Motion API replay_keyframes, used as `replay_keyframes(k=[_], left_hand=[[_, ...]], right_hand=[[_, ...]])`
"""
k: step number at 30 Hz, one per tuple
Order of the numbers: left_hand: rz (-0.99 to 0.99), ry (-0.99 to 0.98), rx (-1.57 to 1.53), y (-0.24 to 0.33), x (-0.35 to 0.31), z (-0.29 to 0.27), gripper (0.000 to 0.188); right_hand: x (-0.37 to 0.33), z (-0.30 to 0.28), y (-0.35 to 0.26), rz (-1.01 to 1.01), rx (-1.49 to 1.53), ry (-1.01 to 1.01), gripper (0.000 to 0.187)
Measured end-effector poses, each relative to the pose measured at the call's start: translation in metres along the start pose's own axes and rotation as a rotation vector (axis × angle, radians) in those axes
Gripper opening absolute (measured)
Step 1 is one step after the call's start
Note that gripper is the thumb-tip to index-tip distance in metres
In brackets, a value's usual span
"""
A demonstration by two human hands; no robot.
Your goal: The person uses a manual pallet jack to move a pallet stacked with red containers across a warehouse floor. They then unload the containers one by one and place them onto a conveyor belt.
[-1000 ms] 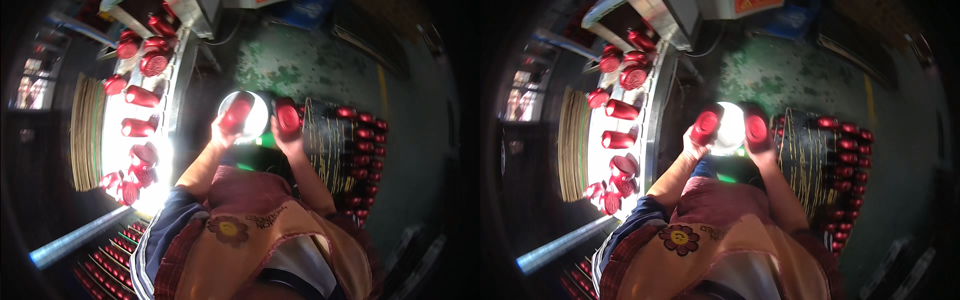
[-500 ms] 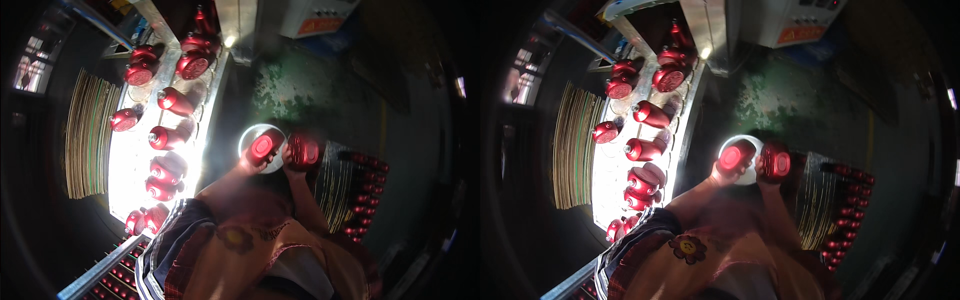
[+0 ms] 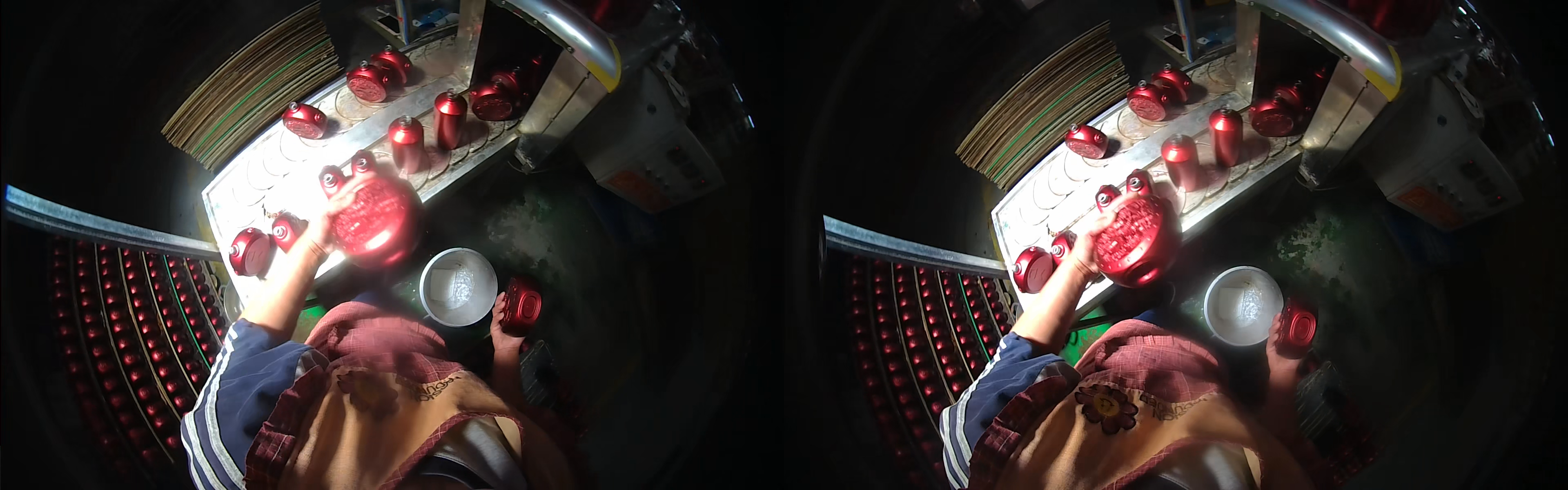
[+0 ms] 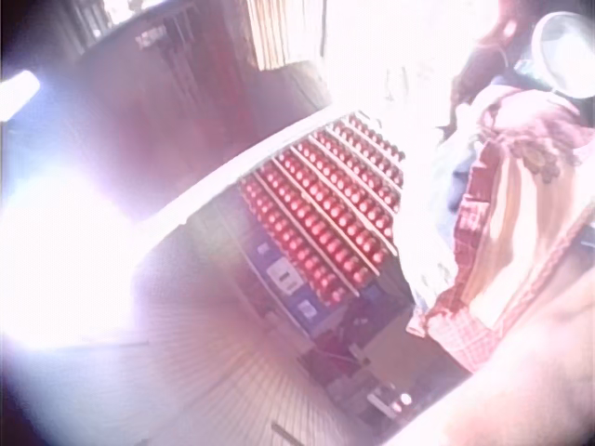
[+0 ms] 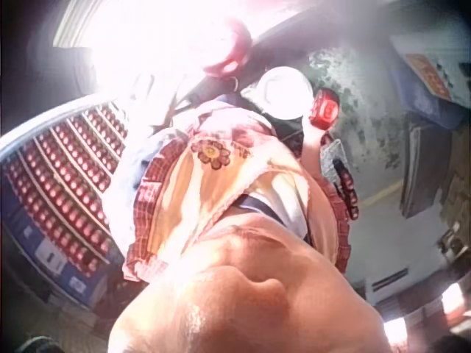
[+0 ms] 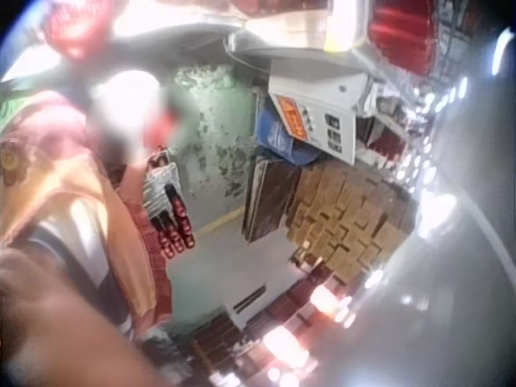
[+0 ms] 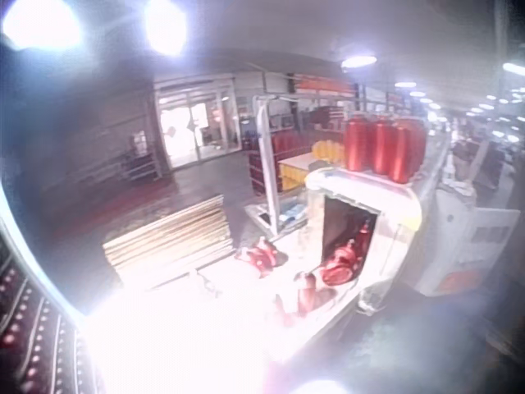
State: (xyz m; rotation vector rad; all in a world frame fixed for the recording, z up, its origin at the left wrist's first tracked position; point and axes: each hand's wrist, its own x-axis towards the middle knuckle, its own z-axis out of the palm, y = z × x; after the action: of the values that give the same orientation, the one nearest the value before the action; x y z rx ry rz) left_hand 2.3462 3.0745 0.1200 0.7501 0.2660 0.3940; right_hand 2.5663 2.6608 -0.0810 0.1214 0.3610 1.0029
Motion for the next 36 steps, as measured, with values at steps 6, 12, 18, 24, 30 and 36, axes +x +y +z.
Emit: replay_keyframes(k=[6,12,18,24,30,36], left_hand=[[0.494,0.561,0.675,0.191,-0.131,-0.114,0.055],[0.362,1.343,1.605,0.205,-0.107,-0.291,0.062],[0.327,1.427,1.486,0.172,-0.103,-0.365,0.065],[0.48,1.319,1.533,0.151,-0.128,-0.347,0.062],[0.312,1.281,1.449,0.162,-0.155,-0.336,0.06],[0.419,1.138,1.534,0.155,-0.122,-0.338,0.055]], right_hand=[[0.004,0.006,0.049,-0.09,-0.296,0.001,0.064],[0.068,0.099,0.164,-0.553,-0.845,0.164,0.059],[0.154,0.195,0.34,-0.853,-1.7,-0.249,0.064],[0.333,0.155,0.495,-0.798,-2.24,-0.715,0.046],[0.439,0.077,0.586,-0.723,-2.367,-0.973,0.049],[0.462,0.038,0.61,-0.537,-2.569,-1.069,0.057]])
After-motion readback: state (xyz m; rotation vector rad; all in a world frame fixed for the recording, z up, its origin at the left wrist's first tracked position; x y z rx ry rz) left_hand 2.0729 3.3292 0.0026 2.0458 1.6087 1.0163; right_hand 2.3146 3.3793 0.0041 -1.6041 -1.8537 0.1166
